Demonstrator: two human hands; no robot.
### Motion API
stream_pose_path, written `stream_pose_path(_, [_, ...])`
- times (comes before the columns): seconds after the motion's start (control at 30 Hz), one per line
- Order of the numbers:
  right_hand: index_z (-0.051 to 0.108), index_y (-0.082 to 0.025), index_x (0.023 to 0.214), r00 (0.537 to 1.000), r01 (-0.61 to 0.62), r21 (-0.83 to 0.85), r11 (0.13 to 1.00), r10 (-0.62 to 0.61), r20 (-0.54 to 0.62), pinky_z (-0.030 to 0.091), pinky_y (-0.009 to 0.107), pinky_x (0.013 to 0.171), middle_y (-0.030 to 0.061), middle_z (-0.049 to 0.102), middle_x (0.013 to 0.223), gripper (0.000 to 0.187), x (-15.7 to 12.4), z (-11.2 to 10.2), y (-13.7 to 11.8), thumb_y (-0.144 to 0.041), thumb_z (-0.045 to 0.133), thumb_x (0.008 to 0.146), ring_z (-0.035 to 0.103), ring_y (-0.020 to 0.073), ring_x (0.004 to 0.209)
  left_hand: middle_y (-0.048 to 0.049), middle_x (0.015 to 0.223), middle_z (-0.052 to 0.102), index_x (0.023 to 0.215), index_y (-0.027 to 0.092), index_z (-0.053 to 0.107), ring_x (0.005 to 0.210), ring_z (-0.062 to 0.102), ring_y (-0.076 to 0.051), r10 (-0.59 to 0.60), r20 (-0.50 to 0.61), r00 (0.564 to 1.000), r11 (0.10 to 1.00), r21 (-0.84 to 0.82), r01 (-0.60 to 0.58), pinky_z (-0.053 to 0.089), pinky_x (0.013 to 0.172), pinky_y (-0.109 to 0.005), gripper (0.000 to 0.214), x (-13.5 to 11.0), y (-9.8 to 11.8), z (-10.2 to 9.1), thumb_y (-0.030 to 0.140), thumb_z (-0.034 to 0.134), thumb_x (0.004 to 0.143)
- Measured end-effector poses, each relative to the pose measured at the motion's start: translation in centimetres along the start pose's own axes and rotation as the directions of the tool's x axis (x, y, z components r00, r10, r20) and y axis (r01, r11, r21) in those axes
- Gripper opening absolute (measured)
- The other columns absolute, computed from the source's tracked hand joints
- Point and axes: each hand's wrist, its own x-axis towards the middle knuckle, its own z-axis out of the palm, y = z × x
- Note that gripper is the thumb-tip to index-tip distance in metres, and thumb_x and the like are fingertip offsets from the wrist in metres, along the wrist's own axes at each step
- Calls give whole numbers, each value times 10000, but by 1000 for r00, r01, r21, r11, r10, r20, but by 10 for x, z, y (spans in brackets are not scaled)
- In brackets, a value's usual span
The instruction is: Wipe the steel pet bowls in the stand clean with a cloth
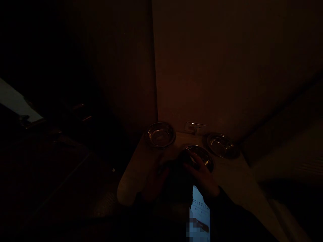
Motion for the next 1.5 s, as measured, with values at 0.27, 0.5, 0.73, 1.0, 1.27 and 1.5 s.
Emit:
stream_pose_path(0.27, [611,-223,1200,998,53,-268,962,-38,59,340,494,1060,79,610,1253,650,4,-16,2,-276,768,571,513,301,1205,-151,1129,618,813,151,730,1067,577,-297,76,35,997,909,408,-84,437,961,-433,219,7,-9,-5,269,718,629])
stream_pose_path(0.5, [677,-226,727,995,96,-363,927,-91,31,389,435,988,59,619,1082,208,1,-26,-2,-413,722,647,525,288,1117,-129,1003,703,982,126,688,911,653,-268,-51,170,984,953,303,-3,514,800,-380,373,4,5,2,406,606,751])
stream_pose_path(0.73, [646,-224,958,998,35,-244,969,-19,68,504,385,792,23,674,885,384,-4,-37,-2,-413,738,636,623,231,850,-84,955,724,961,141,685,893,663,-246,-22,126,992,965,263,-12,517,763,-318,372,11,11,15,387,684,682])
stream_pose_path(1.0, [574,-228,1190,1000,-4,-34,999,4,-27,513,412,852,63,685,1054,675,-13,-36,2,-506,749,600,647,255,941,-72,922,723,928,144,668,869,661,-225,47,22,999,990,133,-50,523,753,-317,303,23,9,40,337,666,694])
stream_pose_path(1.27, [696,-191,882,954,-72,-17,997,64,-291,545,408,746,68,730,854,389,-14,-76,13,-488,723,634,674,276,815,-93,855,718,912,109,643,752,669,-185,-1,-55,998,1000,11,2,530,687,-300,341,38,3,42,375,679,703])
stream_pose_path(1.5, [697,-197,853,861,-49,-84,995,-1,-508,554,354,713,72,724,827,323,-12,-120,8,-475,622,705,674,274,868,-76,719,688,869,96,627,569,626,-139,-51,-129,990,997,-57,43,494,530,-252,414,57,-26,42,447,671,654])
